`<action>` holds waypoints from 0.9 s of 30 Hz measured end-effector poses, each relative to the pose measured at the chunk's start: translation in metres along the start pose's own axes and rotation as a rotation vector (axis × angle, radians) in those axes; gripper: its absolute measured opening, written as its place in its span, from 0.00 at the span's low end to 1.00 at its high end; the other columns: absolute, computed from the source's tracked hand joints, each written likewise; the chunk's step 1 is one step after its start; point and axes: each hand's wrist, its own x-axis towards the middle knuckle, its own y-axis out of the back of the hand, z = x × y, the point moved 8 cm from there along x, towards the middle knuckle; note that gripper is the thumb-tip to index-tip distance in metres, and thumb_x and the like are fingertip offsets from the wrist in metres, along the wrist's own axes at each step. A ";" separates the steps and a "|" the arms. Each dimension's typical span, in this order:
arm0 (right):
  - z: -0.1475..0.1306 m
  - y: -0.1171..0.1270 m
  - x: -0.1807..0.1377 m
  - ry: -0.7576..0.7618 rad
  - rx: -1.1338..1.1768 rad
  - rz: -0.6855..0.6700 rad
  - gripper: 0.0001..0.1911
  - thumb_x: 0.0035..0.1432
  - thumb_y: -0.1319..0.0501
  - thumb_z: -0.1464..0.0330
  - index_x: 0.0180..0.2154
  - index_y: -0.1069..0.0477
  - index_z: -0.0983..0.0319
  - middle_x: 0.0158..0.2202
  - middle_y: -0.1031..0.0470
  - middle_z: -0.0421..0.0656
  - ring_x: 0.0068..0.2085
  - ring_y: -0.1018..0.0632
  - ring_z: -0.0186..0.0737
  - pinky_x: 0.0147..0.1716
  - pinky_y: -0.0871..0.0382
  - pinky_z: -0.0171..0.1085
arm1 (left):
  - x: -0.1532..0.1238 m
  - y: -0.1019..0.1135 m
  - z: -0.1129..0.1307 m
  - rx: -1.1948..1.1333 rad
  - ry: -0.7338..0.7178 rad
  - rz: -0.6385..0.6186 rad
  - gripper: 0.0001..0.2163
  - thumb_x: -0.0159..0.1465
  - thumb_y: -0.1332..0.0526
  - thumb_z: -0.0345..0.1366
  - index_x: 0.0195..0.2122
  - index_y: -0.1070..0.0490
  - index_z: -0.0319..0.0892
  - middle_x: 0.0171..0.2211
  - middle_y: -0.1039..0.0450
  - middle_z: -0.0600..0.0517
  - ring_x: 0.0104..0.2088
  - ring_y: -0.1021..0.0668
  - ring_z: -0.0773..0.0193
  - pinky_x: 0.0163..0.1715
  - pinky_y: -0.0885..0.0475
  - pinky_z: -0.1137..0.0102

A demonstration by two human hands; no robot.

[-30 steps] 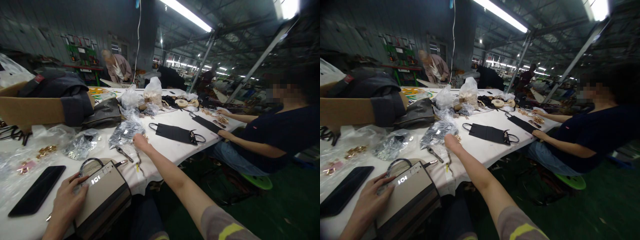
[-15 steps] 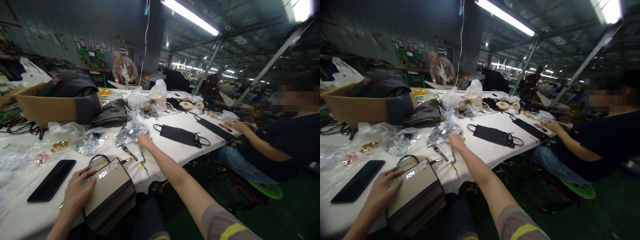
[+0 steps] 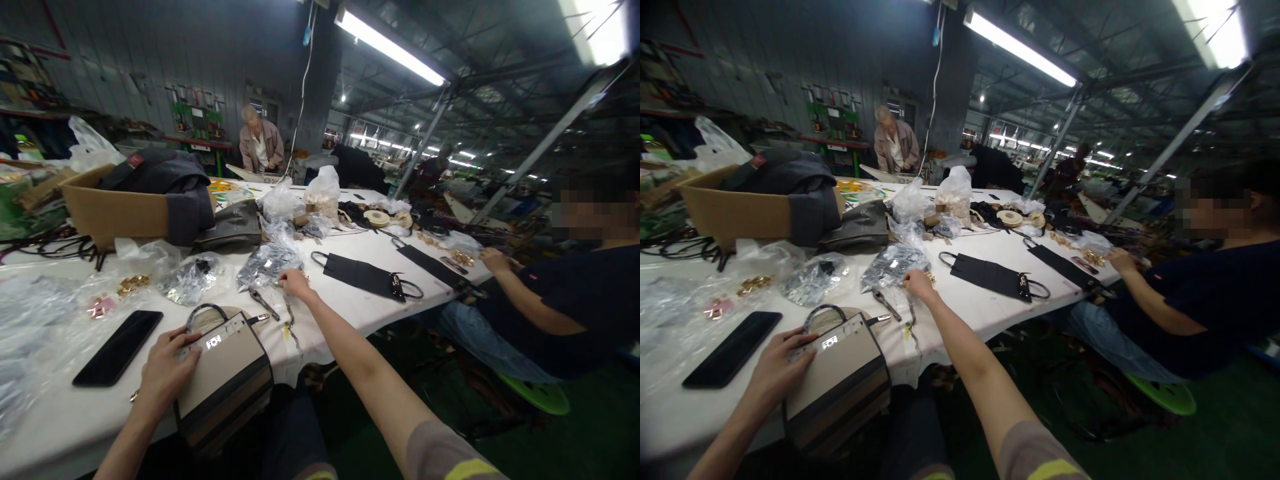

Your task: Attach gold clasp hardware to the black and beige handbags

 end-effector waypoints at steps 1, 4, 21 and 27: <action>0.002 0.001 -0.001 -0.003 0.031 0.014 0.12 0.71 0.34 0.71 0.51 0.13 0.62 0.51 0.13 0.49 0.53 0.16 0.45 0.51 0.28 0.33 | 0.000 0.000 0.000 0.002 -0.005 0.000 0.26 0.60 0.41 0.53 0.50 0.13 0.46 0.65 0.26 0.39 0.68 0.24 0.36 0.73 0.32 0.44; 0.010 0.005 -0.003 -0.025 0.110 0.048 0.15 0.72 0.34 0.70 0.57 0.16 0.63 0.51 0.13 0.48 0.51 0.16 0.43 0.51 0.27 0.33 | 0.001 -0.002 -0.003 0.014 -0.015 -0.008 0.26 0.60 0.41 0.53 0.50 0.13 0.45 0.65 0.26 0.38 0.67 0.24 0.35 0.72 0.32 0.42; 0.015 0.002 -0.005 -0.020 0.323 0.104 0.11 0.70 0.37 0.73 0.45 0.14 0.64 0.44 0.13 0.47 0.45 0.16 0.44 0.51 0.26 0.36 | 0.004 -0.005 -0.007 0.022 -0.011 -0.001 0.25 0.59 0.40 0.52 0.49 0.12 0.47 0.64 0.25 0.39 0.65 0.22 0.37 0.71 0.30 0.44; 0.017 0.004 -0.008 -0.042 0.351 0.161 0.17 0.70 0.37 0.73 0.57 0.18 0.65 0.45 0.14 0.48 0.45 0.18 0.45 0.56 0.27 0.40 | 0.003 -0.006 -0.009 0.002 -0.033 0.032 0.25 0.60 0.41 0.54 0.49 0.12 0.47 0.65 0.25 0.40 0.65 0.22 0.35 0.71 0.30 0.43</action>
